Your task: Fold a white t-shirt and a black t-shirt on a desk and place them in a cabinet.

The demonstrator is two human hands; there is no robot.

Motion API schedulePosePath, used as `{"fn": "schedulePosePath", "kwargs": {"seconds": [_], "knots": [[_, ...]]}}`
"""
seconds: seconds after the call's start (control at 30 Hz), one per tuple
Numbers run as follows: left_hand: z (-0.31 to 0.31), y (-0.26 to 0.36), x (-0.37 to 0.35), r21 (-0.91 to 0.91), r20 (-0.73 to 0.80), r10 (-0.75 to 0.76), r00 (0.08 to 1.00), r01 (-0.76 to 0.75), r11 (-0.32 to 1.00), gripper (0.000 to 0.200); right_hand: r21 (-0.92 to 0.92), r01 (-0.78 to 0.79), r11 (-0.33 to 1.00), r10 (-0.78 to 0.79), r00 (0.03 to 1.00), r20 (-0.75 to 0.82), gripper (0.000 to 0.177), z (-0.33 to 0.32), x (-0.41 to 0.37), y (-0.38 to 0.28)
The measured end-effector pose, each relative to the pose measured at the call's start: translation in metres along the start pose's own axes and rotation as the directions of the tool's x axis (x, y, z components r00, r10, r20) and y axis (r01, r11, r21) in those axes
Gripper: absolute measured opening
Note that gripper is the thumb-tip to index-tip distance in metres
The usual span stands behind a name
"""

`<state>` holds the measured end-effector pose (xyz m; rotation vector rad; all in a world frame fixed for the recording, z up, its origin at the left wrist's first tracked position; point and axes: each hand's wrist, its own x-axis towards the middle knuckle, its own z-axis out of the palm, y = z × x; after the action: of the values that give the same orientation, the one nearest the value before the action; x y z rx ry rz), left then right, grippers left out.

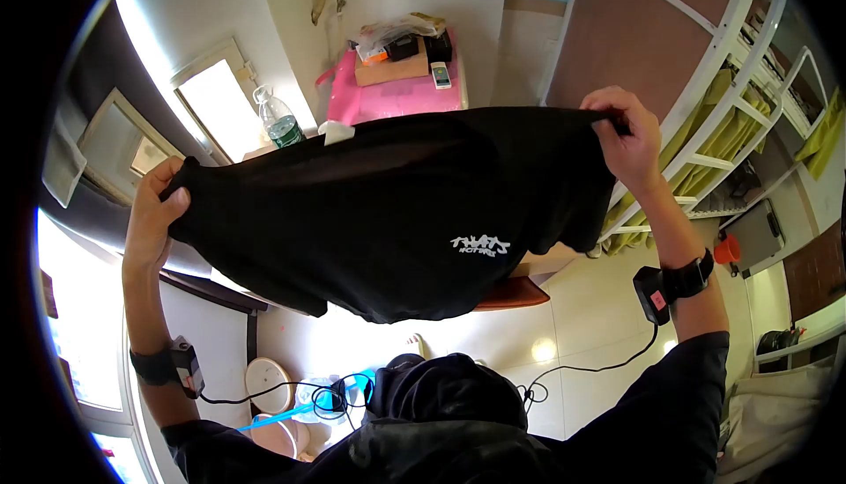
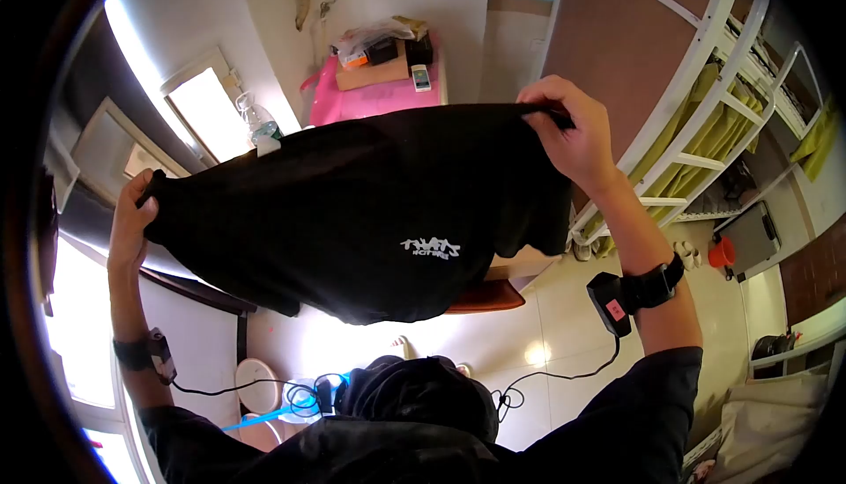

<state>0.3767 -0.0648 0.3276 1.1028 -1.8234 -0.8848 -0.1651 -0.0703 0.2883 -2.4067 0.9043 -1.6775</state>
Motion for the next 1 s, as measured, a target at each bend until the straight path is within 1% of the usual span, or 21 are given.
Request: {"fn": "schedulePosePath", "kwargs": {"seconds": [0.13, 0.17, 0.2, 0.23, 0.3, 0.33, 0.37, 0.4, 0.43, 0.5, 0.57, 0.6, 0.63, 0.7, 0.77, 0.8, 0.83, 0.9, 0.93, 0.97, 1.0], "knots": [[-0.001, -0.004, 0.001, -0.18, -0.088, -0.068, 0.994, 0.051, 0.982, 0.039, -0.152, -0.047, 0.987, 0.039, 0.998, -0.058, 0.006, 0.001, 0.009, -0.003], [0.003, -0.004, 0.004, -0.178, -0.087, -0.066, 0.994, 0.049, 0.983, 0.039, -0.185, -0.208, 0.961, 0.189, 0.975, -0.115, 0.01, 0.003, 0.015, -0.007], [0.008, -0.007, 0.007, -0.197, -0.258, -0.031, 0.966, -0.021, 0.98, 0.038, -0.207, -0.364, 0.908, 0.332, 0.927, -0.176, 0.019, 0.005, 0.021, -0.013], [0.011, -0.008, 0.01, -0.203, -0.421, -0.003, 0.907, -0.092, 0.975, 0.037, -0.206, -0.367, 0.907, 0.335, 0.926, -0.176, 0.019, 0.007, 0.026, -0.016], [0.013, -0.008, 0.014, -0.109, -0.395, 0.03, 0.918, -0.079, 0.991, 0.033, -0.078, -0.622, 0.779, 0.609, 0.78, -0.143, 0.026, 0.01, 0.033, -0.017], [0.019, -0.006, 0.018, -0.053, -0.42, 0.064, 0.905, -0.095, 0.994, 0.036, -0.076, -0.628, 0.774, 0.615, 0.776, -0.139, 0.026, 0.012, 0.033, -0.014], [0.028, -0.003, 0.02, 0.004, -0.446, 0.101, 0.889, -0.111, 0.994, 0.039, -0.218, -0.475, 0.853, 0.435, 0.876, -0.208, 0.026, 0.012, 0.035, -0.009], [0.043, 0.009, 0.02, 0.13, -0.549, 0.103, 0.83, -0.037, 0.991, 0.038, -0.362, -0.305, 0.881, 0.227, 0.943, -0.244, 0.026, 0.013, 0.035, -0.007], [0.033, 0.0, 0.021, 0.135, -0.556, 0.1, 0.825, -0.029, 0.99, 0.038, -0.458, -0.281, 0.843, 0.185, 0.952, -0.244, 0.02, 0.009, 0.036, -0.01], [0.006, -0.022, 0.016, 0.285, -0.315, 0.079, 0.946, 0.014, 0.958, 0.025, -0.589, -0.07, 0.805, -0.033, 0.986, -0.163, 0.015, -0.008, 0.038, 0.0], [0.032, 0.01, 0.006, 0.29, -0.085, 0.076, 0.994, -0.048, 0.956, 0.022, -0.597, 0.123, 0.793, -0.212, 0.974, -0.082, 0.012, -0.036, 0.047, 0.022], [0.03, 0.008, 0.001, 0.238, -0.045, -0.052, 0.998, 0.061, 0.969, 0.028, -0.618, 0.071, 0.783, -0.155, 0.984, -0.083, 0.013, -0.043, 0.05, 0.018], [0.02, 0.006, -0.001, 0.191, 0.128, -0.274, 0.953, 0.247, 0.95, 0.025, -0.644, 0.023, 0.764, -0.1, 0.992, -0.083, 0.015, -0.05, 0.054, 0.011], [0.012, 0.001, -0.004, 0.487, 0.076, -0.463, 0.883, 0.372, 0.79, 0.018, -0.67, -0.003, 0.742, -0.085, 0.992, -0.099, 0.016, -0.063, 0.061, 0.008], [0.006, -0.038, -0.009, 0.167, 0.197, -0.158, 0.968, 0.126, 0.978, 0.01, -0.685, -0.097, 0.722, 0.043, 0.994, -0.096, 0.022, -0.075, 0.061, 0.011], [0.009, -0.047, -0.005, 0.132, 0.171, 0.084, 0.982, -0.107, 0.985, 0.01, -0.718, -0.086, 0.691, 0.046, 0.996, -0.076, 0.024, -0.074, 0.063, 0.008], [0.007, -0.05, -0.006, 0.129, 0.159, 0.086, 0.983, -0.107, 0.986, 0.01, -0.75, -0.075, 0.657, 0.047, 0.997, -0.058, 0.026, -0.074, 0.067, 0.006], [0.01, -0.046, -0.008, -0.186, -0.17, -0.029, 0.985, -0.004, 0.983, 0.023, -0.81, -0.089, 0.58, -0.097, 0.979, -0.177, 0.026, -0.08, 0.069, 0.011], [0.004, -0.038, -0.004, -0.061, -0.322, 0.049, 0.945, -0.072, 0.996, 0.032, -0.744, -0.19, 0.641, -0.044, 0.958, -0.282, 0.028, -0.085, 0.075, 0.008], [0.004, -0.024, 0.0, -0.082, -0.438, 0.189, 0.879, -0.249, 0.965, 0.03, -0.716, -0.247, 0.653, 0.031, 0.953, -0.3, 0.032, -0.093, 0.084, 0.001], [0.006, -0.012, 0.005, 0.029, -0.489, 0.25, 0.835, -0.271, 0.962, 0.029, -0.7, -0.269, 0.661, 0.068, 0.951, -0.302, 0.034, -0.092, 0.088, 0.003]]}}
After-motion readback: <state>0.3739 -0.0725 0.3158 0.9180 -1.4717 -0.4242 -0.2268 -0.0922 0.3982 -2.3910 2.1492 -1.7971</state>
